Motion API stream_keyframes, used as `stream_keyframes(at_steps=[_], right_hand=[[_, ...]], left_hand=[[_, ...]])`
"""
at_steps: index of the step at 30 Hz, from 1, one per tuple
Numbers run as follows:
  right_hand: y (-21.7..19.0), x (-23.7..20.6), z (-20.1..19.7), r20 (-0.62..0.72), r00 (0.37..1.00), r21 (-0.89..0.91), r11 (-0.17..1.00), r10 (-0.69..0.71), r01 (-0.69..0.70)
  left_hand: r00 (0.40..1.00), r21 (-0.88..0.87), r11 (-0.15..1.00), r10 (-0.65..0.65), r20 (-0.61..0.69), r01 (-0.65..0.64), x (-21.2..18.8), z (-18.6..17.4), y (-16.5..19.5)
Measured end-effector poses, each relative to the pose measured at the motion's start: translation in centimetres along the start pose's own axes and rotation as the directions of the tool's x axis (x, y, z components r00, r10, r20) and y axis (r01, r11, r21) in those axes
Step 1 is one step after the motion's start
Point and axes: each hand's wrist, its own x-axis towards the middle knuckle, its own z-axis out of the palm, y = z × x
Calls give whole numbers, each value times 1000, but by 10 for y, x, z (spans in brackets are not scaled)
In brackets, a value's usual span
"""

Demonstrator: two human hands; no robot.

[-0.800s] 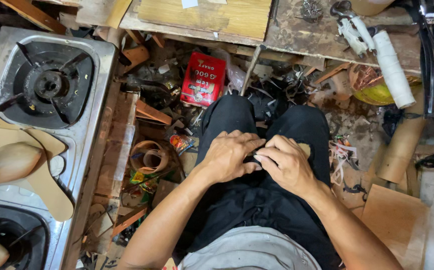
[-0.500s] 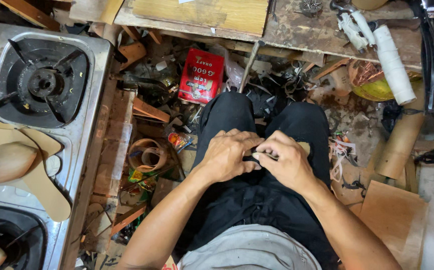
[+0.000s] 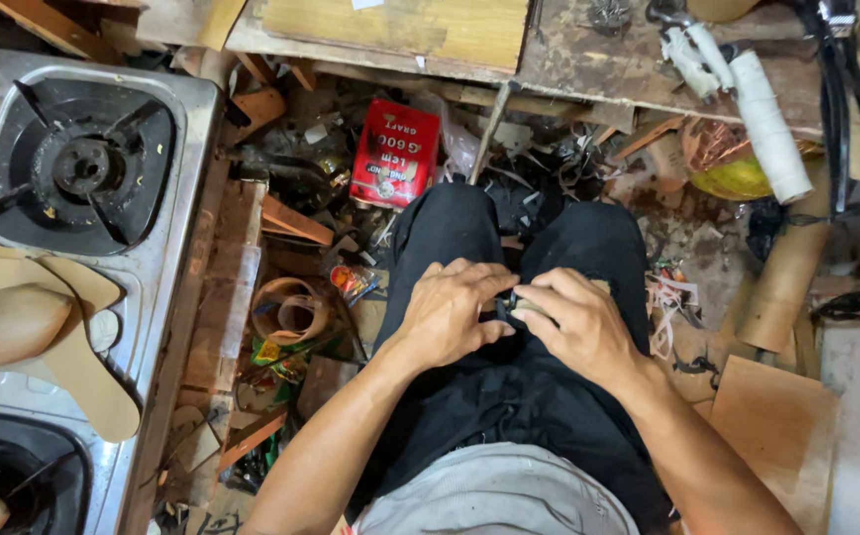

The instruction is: The person hammers a wooden shoe last into a black slip-on shoe, then uses pliers to pull and trim the shoe's upper material around the last. The person repeatedly adjusts the shoe and last while working in a cluttered workshop.

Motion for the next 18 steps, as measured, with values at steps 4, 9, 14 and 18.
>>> stream_keyframes(at_steps=[4, 9, 14, 18], right_hand=[[-4, 0, -2, 14, 998, -112, 992, -61, 62], [-5, 0, -2, 23, 992, -163, 979, -121, 123], [-8, 4, 0, -30, 997, -118, 991, -73, 69], [-13, 8, -4, 36, 987, -74, 985, -156, 159]], left_hand=[[1000, -8, 1000, 7, -21, -7, 2, 0, 1], [1000, -15, 1000, 5, -27, -5, 0, 1, 1], [1000, -10, 1000, -3, -27, 3, -2, 2, 0], [1000, -7, 1000, -11, -15, 11, -1, 2, -3]])
